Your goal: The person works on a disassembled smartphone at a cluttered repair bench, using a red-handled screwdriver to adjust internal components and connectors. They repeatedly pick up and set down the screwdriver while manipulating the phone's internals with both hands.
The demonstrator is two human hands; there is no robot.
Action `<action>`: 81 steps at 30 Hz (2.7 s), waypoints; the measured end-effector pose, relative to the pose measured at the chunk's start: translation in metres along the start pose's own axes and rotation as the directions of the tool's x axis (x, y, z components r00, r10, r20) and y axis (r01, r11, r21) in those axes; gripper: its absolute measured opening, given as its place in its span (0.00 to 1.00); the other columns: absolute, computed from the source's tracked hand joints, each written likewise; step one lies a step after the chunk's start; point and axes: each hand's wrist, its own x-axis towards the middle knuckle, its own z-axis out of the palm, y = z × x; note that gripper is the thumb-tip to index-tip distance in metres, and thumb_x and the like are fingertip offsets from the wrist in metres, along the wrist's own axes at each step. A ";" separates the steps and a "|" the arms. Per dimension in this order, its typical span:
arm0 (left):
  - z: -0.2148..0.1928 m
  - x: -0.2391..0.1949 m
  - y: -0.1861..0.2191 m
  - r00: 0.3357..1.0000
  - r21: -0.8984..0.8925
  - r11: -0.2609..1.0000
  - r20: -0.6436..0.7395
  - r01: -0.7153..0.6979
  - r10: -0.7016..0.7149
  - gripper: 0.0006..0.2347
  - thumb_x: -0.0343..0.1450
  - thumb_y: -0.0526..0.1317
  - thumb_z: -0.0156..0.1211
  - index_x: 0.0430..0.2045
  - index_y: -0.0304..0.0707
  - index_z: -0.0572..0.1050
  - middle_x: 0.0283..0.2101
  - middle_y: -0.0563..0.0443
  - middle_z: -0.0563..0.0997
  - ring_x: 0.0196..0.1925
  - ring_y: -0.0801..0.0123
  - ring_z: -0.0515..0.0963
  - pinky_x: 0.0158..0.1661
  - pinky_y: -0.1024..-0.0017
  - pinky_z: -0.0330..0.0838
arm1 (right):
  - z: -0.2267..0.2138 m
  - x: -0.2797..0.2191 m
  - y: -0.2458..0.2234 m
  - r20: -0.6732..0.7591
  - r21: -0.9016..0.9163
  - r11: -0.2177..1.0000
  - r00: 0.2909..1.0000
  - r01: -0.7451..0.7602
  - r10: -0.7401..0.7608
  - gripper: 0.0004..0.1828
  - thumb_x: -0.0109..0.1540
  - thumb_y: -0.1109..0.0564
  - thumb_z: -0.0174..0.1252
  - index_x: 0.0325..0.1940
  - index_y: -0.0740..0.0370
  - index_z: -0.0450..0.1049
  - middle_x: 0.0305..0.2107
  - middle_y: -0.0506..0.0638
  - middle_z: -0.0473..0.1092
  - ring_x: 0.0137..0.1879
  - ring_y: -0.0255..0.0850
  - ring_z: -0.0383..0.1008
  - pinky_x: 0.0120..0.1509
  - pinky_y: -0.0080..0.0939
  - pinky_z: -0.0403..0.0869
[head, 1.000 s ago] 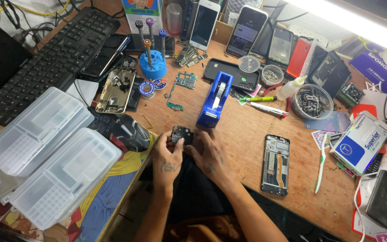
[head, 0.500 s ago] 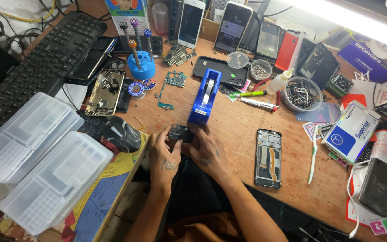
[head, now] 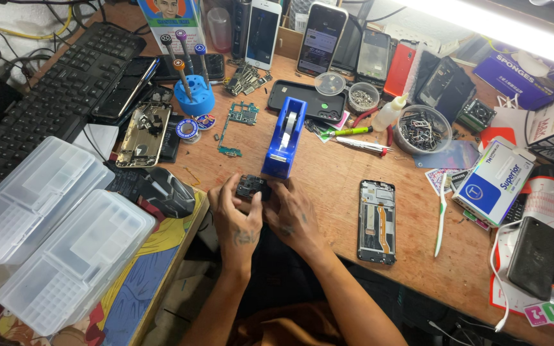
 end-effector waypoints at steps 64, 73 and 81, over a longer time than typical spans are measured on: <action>0.084 0.024 0.061 0.981 -0.252 0.948 -0.047 -0.193 0.187 0.22 0.71 0.29 0.60 0.62 0.31 0.65 0.50 0.37 0.74 0.49 0.53 0.78 0.48 0.62 0.76 | -0.104 -0.066 0.055 -0.150 0.105 0.989 0.982 -0.104 0.119 0.23 0.60 0.60 0.64 0.59 0.67 0.74 0.41 0.55 0.76 0.40 0.41 0.79 0.45 0.38 0.79; 0.105 -0.077 0.091 0.877 -0.314 0.945 0.422 -0.097 0.230 0.19 0.68 0.32 0.61 0.55 0.28 0.71 0.47 0.38 0.78 0.50 0.52 0.79 0.52 0.61 0.73 | -0.157 -0.119 0.094 -0.376 0.085 0.898 0.821 -0.431 0.430 0.16 0.59 0.61 0.64 0.52 0.66 0.78 0.35 0.53 0.76 0.34 0.38 0.77 0.39 0.39 0.76; 0.124 -0.075 0.093 0.888 -0.130 0.972 0.397 -0.198 0.234 0.19 0.66 0.33 0.63 0.52 0.34 0.72 0.42 0.41 0.78 0.46 0.53 0.79 0.48 0.59 0.72 | -0.142 -0.119 0.098 -0.376 -0.042 0.926 0.865 -0.374 0.333 0.21 0.54 0.58 0.70 0.50 0.66 0.77 0.30 0.56 0.73 0.32 0.44 0.76 0.35 0.42 0.76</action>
